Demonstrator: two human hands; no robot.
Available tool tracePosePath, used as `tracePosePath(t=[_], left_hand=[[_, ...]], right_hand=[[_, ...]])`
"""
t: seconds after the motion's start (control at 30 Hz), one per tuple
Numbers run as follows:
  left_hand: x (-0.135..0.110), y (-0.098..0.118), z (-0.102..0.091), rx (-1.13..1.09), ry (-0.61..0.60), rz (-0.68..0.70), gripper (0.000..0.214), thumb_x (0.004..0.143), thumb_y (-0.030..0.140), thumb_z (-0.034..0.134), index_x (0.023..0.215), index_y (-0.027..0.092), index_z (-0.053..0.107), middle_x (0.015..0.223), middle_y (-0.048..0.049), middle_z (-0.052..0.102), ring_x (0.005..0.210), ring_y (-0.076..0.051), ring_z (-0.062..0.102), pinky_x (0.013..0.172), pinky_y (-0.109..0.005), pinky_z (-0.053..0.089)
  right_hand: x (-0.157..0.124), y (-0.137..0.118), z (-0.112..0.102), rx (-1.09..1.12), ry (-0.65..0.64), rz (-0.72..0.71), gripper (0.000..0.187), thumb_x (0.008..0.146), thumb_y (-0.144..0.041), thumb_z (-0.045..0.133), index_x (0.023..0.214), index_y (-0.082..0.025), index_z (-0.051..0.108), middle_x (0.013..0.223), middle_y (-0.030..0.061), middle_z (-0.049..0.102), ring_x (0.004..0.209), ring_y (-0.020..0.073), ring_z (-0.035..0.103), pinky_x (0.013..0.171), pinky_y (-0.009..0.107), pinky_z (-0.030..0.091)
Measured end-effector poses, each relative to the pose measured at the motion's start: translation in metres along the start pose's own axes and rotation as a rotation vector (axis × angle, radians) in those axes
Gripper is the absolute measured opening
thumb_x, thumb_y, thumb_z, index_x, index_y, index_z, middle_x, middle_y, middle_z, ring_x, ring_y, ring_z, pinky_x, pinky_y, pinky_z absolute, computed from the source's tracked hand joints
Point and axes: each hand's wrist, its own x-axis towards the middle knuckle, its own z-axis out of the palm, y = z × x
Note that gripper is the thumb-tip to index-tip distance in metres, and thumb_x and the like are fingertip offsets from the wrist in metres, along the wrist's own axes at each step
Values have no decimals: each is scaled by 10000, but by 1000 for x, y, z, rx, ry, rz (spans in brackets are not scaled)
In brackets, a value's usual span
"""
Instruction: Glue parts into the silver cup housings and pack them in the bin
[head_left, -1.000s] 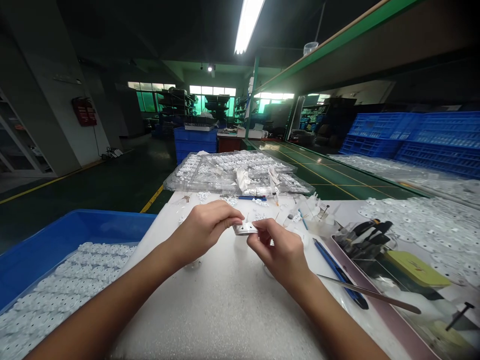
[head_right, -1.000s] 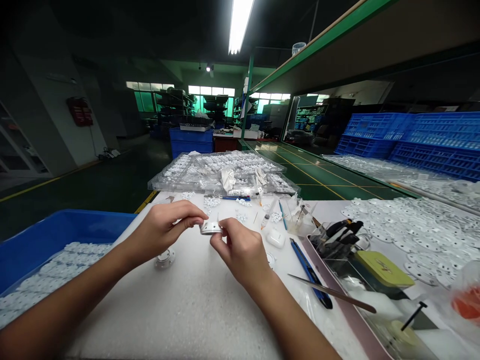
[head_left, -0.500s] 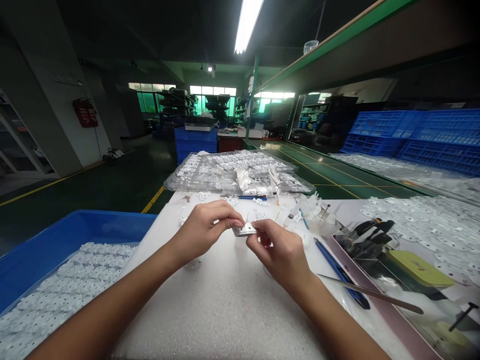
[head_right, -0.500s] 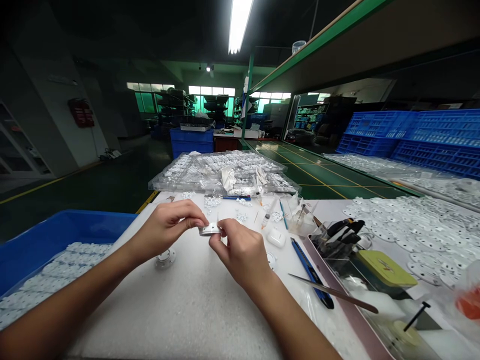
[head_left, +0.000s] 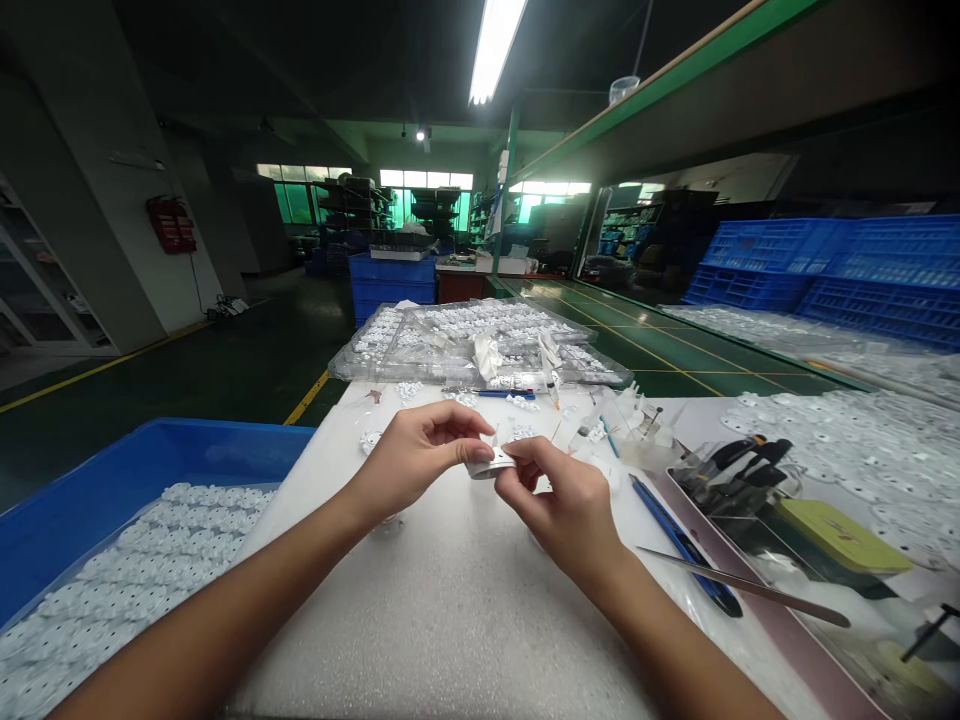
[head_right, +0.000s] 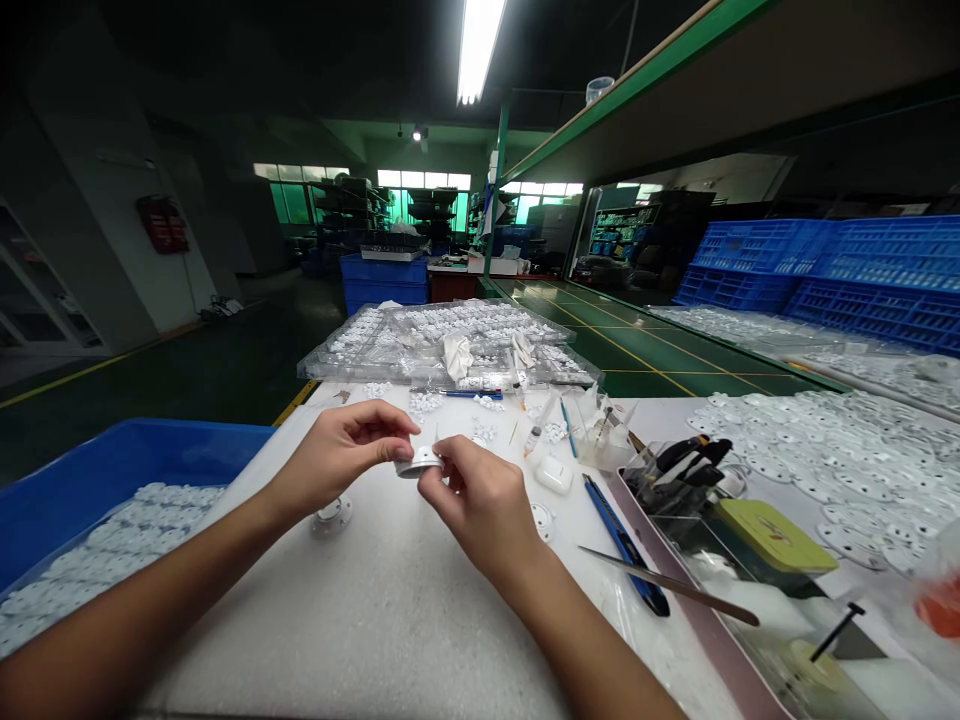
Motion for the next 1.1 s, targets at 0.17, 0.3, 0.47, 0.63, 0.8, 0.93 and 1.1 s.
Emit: tracePosePath(t=[0.17,0.3,0.47,0.63,0.8,0.93,1.1], left_hand=[[-3,0,1,-97,29,-21,103,702,197,776,745,150,695,732,-9,658,708,-110,601,655,-183,488],[-5,-2,6,-169,73,26,85,686,144,777,728,156,705,738,-7,663,716,-109,600,656,-178,487],[-3,-5,7,-177,59,-3,73,712,177,765,740,156,702,752,-12,661,722,-110,594,657,-180,482],[-2,-5,4,-159,27,-13,87,723,206,763,738,158,692,752,-7,654,725,-101,586,656,-170,469],[-4,-7,7,-218,39,-90,130,713,233,776,788,167,692,782,-4,660,733,-101,592,675,-178,472],[-4,-8,9,-245,52,-157,159,705,280,783,769,165,693,765,-5,660,733,-107,593,679,-186,473],[-4,-4,8,-174,62,-135,146,721,291,769,788,172,719,812,-22,677,782,-129,601,714,-204,476]], right_hand=[[0,-3,-2,44,12,25,87,776,-115,564,830,-183,554,594,-61,532,497,41,490,486,135,393],[1,-5,-3,111,-21,87,77,784,-124,574,832,-182,563,636,-52,574,526,43,516,498,129,411],[3,-5,-3,143,-39,121,54,789,-138,584,818,-179,565,628,-54,574,522,42,511,476,126,396],[3,-5,-3,145,-32,130,49,788,-135,580,796,-177,558,612,-55,563,511,43,501,460,130,383],[3,-5,-4,143,-41,148,58,787,-128,573,805,-180,559,608,-57,556,508,46,497,462,134,384],[2,-4,-3,84,-22,93,60,789,-125,567,797,-180,545,589,-60,528,491,45,473,472,145,378],[1,-1,-2,-7,18,5,64,798,-126,568,824,-180,544,597,-58,536,495,42,481,493,147,384]])
